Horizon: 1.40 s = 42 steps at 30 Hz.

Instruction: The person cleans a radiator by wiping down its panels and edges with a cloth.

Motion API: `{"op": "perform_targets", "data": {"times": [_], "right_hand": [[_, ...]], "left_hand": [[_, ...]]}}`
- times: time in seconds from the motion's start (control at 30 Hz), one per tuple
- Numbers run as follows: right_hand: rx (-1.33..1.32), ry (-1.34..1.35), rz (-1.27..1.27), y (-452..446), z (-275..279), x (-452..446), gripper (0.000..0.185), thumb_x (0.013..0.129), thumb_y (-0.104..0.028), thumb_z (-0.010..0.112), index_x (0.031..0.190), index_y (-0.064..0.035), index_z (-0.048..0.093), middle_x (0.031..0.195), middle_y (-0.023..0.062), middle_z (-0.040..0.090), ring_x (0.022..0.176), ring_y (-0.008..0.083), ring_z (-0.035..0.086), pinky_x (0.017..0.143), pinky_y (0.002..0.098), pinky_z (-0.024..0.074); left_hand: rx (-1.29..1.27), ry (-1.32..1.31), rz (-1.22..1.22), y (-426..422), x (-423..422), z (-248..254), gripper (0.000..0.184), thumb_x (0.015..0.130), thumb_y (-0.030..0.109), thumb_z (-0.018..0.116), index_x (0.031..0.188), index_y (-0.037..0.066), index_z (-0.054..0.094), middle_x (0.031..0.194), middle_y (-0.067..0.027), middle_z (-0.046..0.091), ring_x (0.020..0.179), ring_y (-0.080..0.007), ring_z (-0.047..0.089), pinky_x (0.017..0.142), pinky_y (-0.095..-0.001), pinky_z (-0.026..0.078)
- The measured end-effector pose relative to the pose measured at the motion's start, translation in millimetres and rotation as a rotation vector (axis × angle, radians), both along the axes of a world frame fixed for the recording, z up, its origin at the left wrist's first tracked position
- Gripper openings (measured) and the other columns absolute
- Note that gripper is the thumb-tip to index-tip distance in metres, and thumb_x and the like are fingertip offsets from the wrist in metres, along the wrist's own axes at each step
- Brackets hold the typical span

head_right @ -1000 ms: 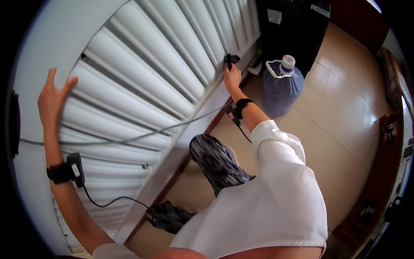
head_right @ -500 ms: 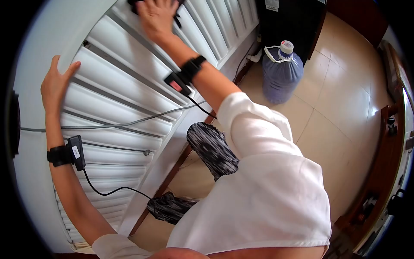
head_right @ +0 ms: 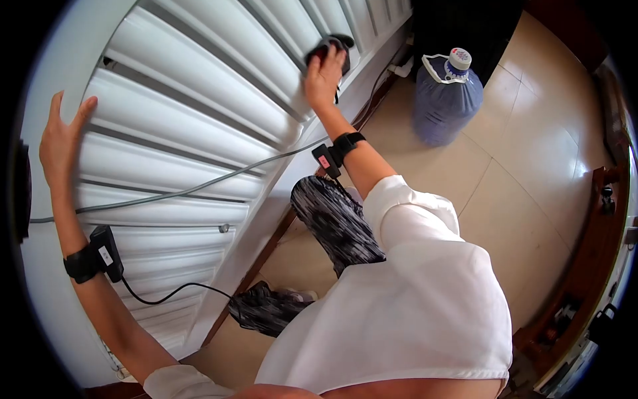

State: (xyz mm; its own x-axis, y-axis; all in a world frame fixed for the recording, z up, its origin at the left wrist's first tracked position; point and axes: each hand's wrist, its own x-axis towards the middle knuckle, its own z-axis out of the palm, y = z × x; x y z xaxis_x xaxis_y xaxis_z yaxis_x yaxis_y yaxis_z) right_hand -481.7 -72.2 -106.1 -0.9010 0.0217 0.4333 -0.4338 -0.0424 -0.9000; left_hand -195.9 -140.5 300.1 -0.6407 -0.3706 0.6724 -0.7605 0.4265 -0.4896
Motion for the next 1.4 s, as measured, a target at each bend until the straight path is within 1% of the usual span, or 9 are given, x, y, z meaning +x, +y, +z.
{"op": "perform_targets", "data": {"times": [0.13, 0.37, 0.6, 0.67, 0.73, 0.8, 1.0, 1.23, 1.4], "right_hand": [[0.025, -0.026, 0.040, 6, -29, 6, 0.058, 0.098, -0.031, 0.035, 0.140, 0.0080, 0.026, 0.144, 0.0333, 0.027, 0.134, 0.0475, 0.024, 0.112, 0.0467, 0.0195], [-0.007, -0.105, 0.156, 5, 2, 90, 0.058, 0.092, -0.018, 0.047, 0.141, 0.0058, 0.028, 0.135, 0.0313, 0.037, 0.131, 0.0476, 0.027, 0.112, 0.0464, 0.0191], [-0.084, 0.353, 0.009, -11, 132, 109, 0.049, 0.086, -0.016, 0.057, 0.133, -0.0042, 0.047, 0.131, 0.0292, 0.039, 0.131, 0.0506, 0.026, 0.108, 0.0531, 0.0226], [-0.076, 0.527, -0.006, -10, 183, 91, 0.049, 0.087, -0.020, 0.057, 0.133, -0.0064, 0.047, 0.136, 0.0292, 0.037, 0.125, 0.0510, 0.033, 0.107, 0.0506, 0.0256], [-0.006, 0.627, 0.046, -14, 224, 65, 0.050, 0.093, -0.026, 0.052, 0.138, -0.0086, 0.043, 0.147, 0.0253, 0.028, 0.138, 0.0420, 0.022, 0.108, 0.0532, 0.0227], [-0.174, 0.744, 0.077, -18, 241, 48, 0.046, 0.090, -0.019, 0.056, 0.135, -0.0095, 0.048, 0.143, 0.0295, 0.032, 0.135, 0.0453, 0.026, 0.107, 0.0516, 0.0243], [-0.073, 0.840, 0.159, 5, 156, 49, 0.045, 0.085, -0.012, 0.060, 0.129, -0.0060, 0.051, 0.130, 0.0280, 0.041, 0.121, 0.0485, 0.039, 0.102, 0.0488, 0.0327], [0.114, 0.346, 0.256, 35, -23, 87, 0.047, 0.083, 0.000, 0.056, 0.128, -0.0087, 0.050, 0.127, 0.0249, 0.044, 0.123, 0.0456, 0.039, 0.098, 0.0466, 0.0370], [0.234, 0.055, 0.213, 55, -49, 108, 0.047, 0.090, -0.007, 0.055, 0.136, -0.0103, 0.046, 0.131, 0.0251, 0.049, 0.112, 0.0434, 0.052, 0.093, 0.0388, 0.0430]], "left_hand": [[-0.028, 0.013, -0.041, -6, 1, 0, 0.090, 0.067, 0.078, 0.058, 0.127, 0.011, 0.054, 0.098, -0.0182, 0.068, 0.093, -0.0327, 0.067, 0.081, -0.0402, 0.051], [0.118, 0.026, -0.075, 10, -3, 5, 0.092, 0.068, 0.078, 0.058, 0.129, 0.010, 0.053, 0.104, -0.0175, 0.068, 0.096, -0.0321, 0.066, 0.085, -0.0405, 0.050], [0.094, -0.006, -0.125, 2, 1, 4, 0.093, 0.067, 0.082, 0.055, 0.127, 0.010, 0.055, 0.101, -0.0174, 0.068, 0.095, -0.0317, 0.067, 0.084, -0.0419, 0.052], [0.063, 0.001, -0.155, 2, -2, 3, 0.093, 0.067, 0.082, 0.054, 0.125, 0.010, 0.056, 0.097, -0.0171, 0.069, 0.091, -0.0315, 0.068, 0.081, -0.0417, 0.053], [0.022, 0.017, -0.128, 1, -2, 3, 0.096, 0.065, 0.084, 0.053, 0.127, 0.011, 0.055, 0.101, -0.0173, 0.068, 0.093, -0.0319, 0.067, 0.082, -0.0425, 0.053], [0.034, 0.002, -0.116, -2, -1, 5, 0.098, 0.063, 0.085, 0.052, 0.128, 0.011, 0.055, 0.101, -0.0171, 0.068, 0.094, -0.0317, 0.067, 0.083, -0.0425, 0.053], [0.014, 0.029, -0.135, -13, 1, 0, 0.102, 0.061, 0.088, 0.051, 0.130, 0.012, 0.052, 0.098, -0.0166, 0.069, 0.088, -0.0303, 0.069, 0.082, -0.0424, 0.052], [-0.016, 0.015, -0.115, -5, 1, 4, 0.098, 0.062, 0.083, 0.057, 0.127, 0.011, 0.055, 0.104, -0.0172, 0.068, 0.095, -0.0309, 0.067, 0.083, -0.0405, 0.052], [0.083, 0.019, -0.182, 1, 1, 2, 0.096, 0.066, 0.080, 0.057, 0.128, 0.008, 0.053, 0.098, -0.0186, 0.068, 0.091, -0.0313, 0.068, 0.080, -0.0410, 0.053]]}}
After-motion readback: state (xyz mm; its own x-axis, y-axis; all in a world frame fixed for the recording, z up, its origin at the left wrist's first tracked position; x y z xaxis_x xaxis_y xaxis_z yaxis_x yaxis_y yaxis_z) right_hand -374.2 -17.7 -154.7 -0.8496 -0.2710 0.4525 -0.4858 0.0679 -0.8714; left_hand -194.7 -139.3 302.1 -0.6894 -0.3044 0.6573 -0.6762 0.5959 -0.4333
